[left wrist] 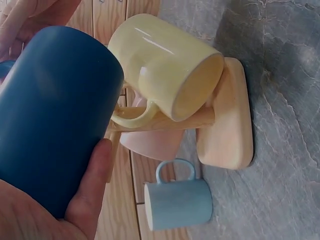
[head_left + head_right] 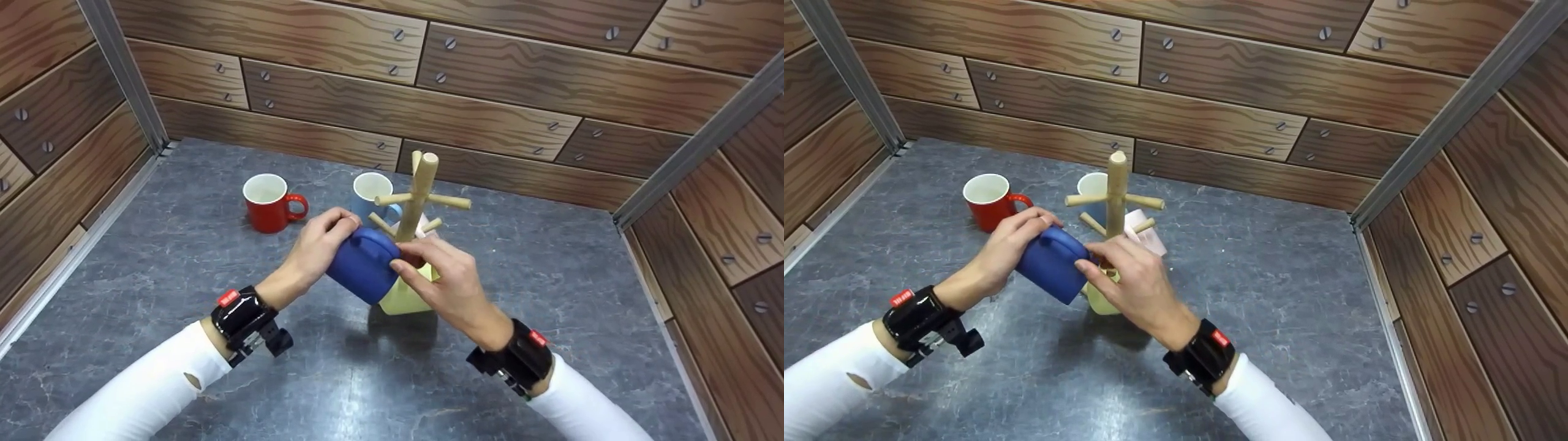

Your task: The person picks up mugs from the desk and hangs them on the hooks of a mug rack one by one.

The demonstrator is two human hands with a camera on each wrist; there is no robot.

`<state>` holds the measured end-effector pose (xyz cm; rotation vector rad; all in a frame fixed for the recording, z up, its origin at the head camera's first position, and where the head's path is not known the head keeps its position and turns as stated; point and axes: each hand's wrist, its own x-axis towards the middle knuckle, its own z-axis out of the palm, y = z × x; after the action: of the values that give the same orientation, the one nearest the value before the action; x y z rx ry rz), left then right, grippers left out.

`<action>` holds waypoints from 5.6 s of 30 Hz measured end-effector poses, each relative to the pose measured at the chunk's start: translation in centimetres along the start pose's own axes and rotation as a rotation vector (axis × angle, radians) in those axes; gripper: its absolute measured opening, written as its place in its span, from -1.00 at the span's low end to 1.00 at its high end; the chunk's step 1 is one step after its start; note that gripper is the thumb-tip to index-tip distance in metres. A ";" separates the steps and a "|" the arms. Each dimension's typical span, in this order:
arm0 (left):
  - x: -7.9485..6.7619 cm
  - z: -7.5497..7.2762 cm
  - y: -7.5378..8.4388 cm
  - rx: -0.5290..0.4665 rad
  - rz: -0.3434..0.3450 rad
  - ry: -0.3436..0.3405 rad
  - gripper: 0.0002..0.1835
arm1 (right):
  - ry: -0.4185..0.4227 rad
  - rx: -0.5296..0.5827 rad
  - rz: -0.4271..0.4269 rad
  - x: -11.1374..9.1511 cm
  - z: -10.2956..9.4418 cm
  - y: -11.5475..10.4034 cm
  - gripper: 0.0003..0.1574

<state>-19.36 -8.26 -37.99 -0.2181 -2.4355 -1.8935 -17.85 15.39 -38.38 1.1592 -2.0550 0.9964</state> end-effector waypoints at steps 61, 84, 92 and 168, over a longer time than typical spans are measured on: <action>5.5 -0.2 2.0 0.169 -0.042 0.067 -0.40 | 0.087 -0.005 0.344 2.2 -0.2 2.3 -0.84; 5.0 -0.1 1.2 0.155 0.021 0.038 -0.33 | 0.071 0.033 0.372 1.9 -0.7 2.4 -0.81; 4.4 0.1 0.7 0.162 0.079 -0.012 -0.33 | 0.086 0.057 0.369 0.8 -2.7 1.7 -0.82; 7.9 2.0 1.5 0.257 0.926 0.249 -0.89 | 0.269 -0.153 0.021 -0.2 -5.5 3.4 -0.74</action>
<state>-26.90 -5.29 -36.02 -0.8504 -1.8590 -1.1126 -20.11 21.20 -36.56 0.8761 -1.8954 0.9314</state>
